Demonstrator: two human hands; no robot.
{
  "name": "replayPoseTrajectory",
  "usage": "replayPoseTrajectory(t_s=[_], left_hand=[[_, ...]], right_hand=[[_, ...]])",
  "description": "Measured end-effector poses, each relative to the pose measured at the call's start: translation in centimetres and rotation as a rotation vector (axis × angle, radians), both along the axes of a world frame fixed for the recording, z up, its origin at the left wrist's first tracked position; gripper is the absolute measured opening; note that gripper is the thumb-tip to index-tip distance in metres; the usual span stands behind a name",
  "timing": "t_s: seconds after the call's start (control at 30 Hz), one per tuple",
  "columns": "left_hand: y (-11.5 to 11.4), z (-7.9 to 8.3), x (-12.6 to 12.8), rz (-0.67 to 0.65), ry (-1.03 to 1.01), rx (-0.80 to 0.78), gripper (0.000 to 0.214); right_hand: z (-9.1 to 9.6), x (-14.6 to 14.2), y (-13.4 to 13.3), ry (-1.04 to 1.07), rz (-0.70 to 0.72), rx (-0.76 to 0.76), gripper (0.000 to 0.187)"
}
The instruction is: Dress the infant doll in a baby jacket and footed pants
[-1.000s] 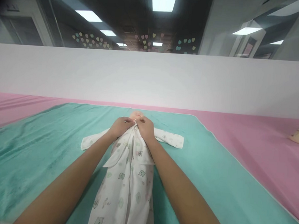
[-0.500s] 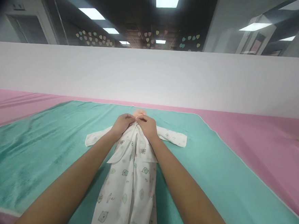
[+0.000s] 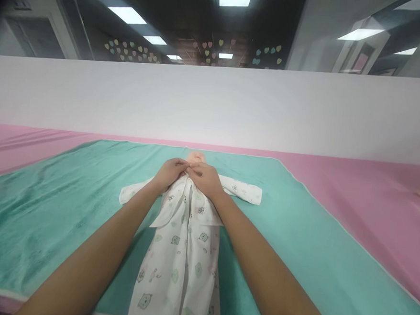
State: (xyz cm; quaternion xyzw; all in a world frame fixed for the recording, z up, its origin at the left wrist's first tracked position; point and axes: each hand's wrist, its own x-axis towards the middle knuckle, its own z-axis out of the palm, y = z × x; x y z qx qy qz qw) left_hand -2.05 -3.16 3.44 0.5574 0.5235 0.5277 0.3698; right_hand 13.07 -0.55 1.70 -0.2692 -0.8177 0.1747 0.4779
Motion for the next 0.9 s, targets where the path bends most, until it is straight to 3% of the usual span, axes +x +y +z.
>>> replayPoseTrajectory(t_s=[0.2, 0.43, 0.67, 0.9], left_hand=[[0.4, -0.6, -0.1, 0.026, 0.142, 0.128, 0.010], [0.5, -1.2, 0.2, -0.014, 0.036, 0.168, 0.020], [0.3, -1.2, 0.2, -0.064, -0.061, 0.166, 0.034], [0.2, -1.2, 0.3, -0.096, -0.113, 0.184, 0.039]], right_hand=[[-0.5, 0.3, 0.3, 0.140, 0.039, -0.111, 0.028], [-0.5, 0.1, 1.0, 0.218, -0.010, -0.358, 0.024], [-0.3, 0.2, 1.9, 0.229, 0.113, -0.460, 0.027], [-0.2, 0.4, 1.7, 0.264, 0.122, -0.481, 0.027]])
